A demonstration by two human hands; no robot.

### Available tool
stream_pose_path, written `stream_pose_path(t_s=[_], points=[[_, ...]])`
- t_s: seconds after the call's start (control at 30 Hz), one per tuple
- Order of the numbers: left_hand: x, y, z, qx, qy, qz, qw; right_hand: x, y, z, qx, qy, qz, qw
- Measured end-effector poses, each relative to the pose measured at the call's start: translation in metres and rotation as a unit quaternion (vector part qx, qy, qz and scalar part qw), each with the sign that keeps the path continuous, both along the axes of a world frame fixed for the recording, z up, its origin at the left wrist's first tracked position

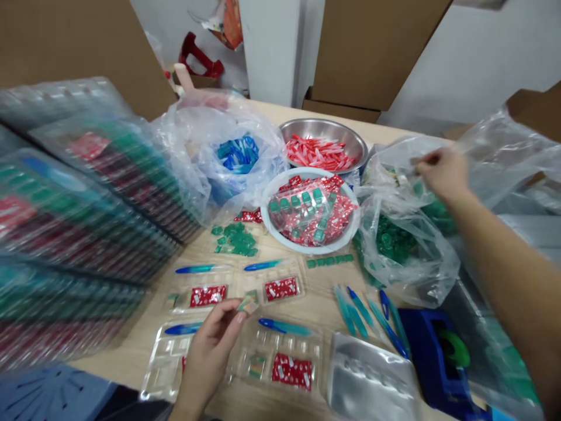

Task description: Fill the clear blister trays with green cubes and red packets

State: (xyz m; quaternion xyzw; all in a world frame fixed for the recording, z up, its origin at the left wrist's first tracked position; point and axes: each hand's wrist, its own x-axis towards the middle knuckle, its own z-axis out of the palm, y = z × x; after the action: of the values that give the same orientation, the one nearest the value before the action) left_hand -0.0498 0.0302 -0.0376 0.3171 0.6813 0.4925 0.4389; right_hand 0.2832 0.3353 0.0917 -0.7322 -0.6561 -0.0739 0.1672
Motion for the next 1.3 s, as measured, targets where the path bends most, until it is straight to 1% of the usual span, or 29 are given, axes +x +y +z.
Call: stream_pose_path(t_s=[0.03, 0.1, 0.13, 0.17, 0.2, 0.23, 0.27, 0.33, 0.37, 0.43, 0.47, 0.53, 0.67, 0.73, 0.8, 0.9, 0.93, 1.0, 1.07, 1.1, 1.2, 1.3], points=[[0.001, 0.001, 0.004, -0.001, -0.003, -0.016, 1.000, -0.005, -0.013, 0.007, 0.001, 0.035, 0.000, 0.999], [0.007, 0.004, 0.011, 0.016, -0.006, -0.028, 0.999, -0.022, -0.055, 0.013, 0.008, 0.113, 0.027, 0.993], [0.012, 0.005, 0.014, 0.033, -0.007, -0.030, 0.999, -0.032, -0.082, 0.012, 0.007, 0.263, 0.066, 0.963], [0.017, 0.006, 0.018, 0.054, -0.008, -0.036, 0.998, -0.045, -0.112, 0.008, -0.011, 0.386, 0.101, 0.917], [0.022, 0.006, 0.021, 0.077, -0.012, -0.049, 0.996, -0.058, -0.143, 0.001, -0.067, 0.458, 0.133, 0.876], [0.027, 0.005, 0.025, 0.102, -0.018, -0.068, 0.992, -0.072, -0.173, -0.007, -0.131, 0.499, 0.172, 0.839], [0.032, 0.004, 0.029, 0.128, -0.026, -0.090, 0.987, -0.084, -0.200, -0.017, -0.188, 0.539, 0.211, 0.794], [0.040, -0.001, 0.037, 0.174, -0.046, -0.132, 0.975, -0.106, -0.240, -0.037, -0.249, 0.598, 0.236, 0.724], [0.043, -0.003, 0.041, 0.191, -0.053, -0.149, 0.969, -0.113, -0.254, -0.046, -0.248, 0.624, 0.234, 0.703], [0.046, -0.008, 0.047, 0.217, -0.052, -0.173, 0.959, -0.122, -0.270, -0.059, -0.230, 0.659, 0.228, 0.679], [0.047, -0.011, 0.048, 0.225, -0.043, -0.180, 0.957, -0.123, -0.275, -0.063, -0.213, 0.667, 0.227, 0.676], [0.048, -0.016, 0.049, 0.234, -0.013, -0.187, 0.954, -0.123, -0.282, -0.065, -0.185, 0.666, 0.232, 0.684], [0.048, -0.023, 0.045, 0.271, 0.047, -0.196, 0.941, -0.117, -0.299, -0.059, -0.147, 0.627, 0.252, 0.722], [0.048, -0.026, 0.044, 0.302, 0.063, -0.200, 0.930, -0.115, -0.306, -0.056, -0.135, 0.611, 0.266, 0.733], [0.049, -0.029, 0.044, 0.324, 0.065, -0.205, 0.921, -0.114, -0.310, -0.054, -0.125, 0.603, 0.285, 0.735], [0.051, -0.032, 0.045, 0.352, 0.042, -0.214, 0.910, -0.114, -0.312, -0.055, -0.115, 0.599, 0.304, 0.732], [0.051, -0.033, 0.045, 0.355, 0.032, -0.209, 0.911, -0.115, -0.312, -0.056, -0.113, 0.601, 0.295, 0.735], [0.051, -0.034, 0.046, 0.343, 0.019, -0.182, 0.921, -0.117, -0.312, -0.058, -0.104, 0.609, 0.250, 0.746], [0.050, -0.035, 0.047, 0.310, 0.015, -0.165, 0.936, -0.120, -0.313, -0.060, -0.080, 0.621, 0.201, 0.754], [0.050, -0.036, 0.047, 0.295, 0.015, -0.168, 0.941, -0.121, -0.314, -0.062, -0.068, 0.625, 0.187, 0.755], [0.051, -0.035, 0.048, 0.274, 0.023, -0.190, 0.942, -0.126, -0.317, -0.066, -0.043, 0.613, 0.196, 0.764], [0.051, -0.033, 0.047, 0.266, 0.031, -0.181, 0.946, -0.129, -0.321, -0.068, -0.032, 0.589, 0.218, 0.777]])
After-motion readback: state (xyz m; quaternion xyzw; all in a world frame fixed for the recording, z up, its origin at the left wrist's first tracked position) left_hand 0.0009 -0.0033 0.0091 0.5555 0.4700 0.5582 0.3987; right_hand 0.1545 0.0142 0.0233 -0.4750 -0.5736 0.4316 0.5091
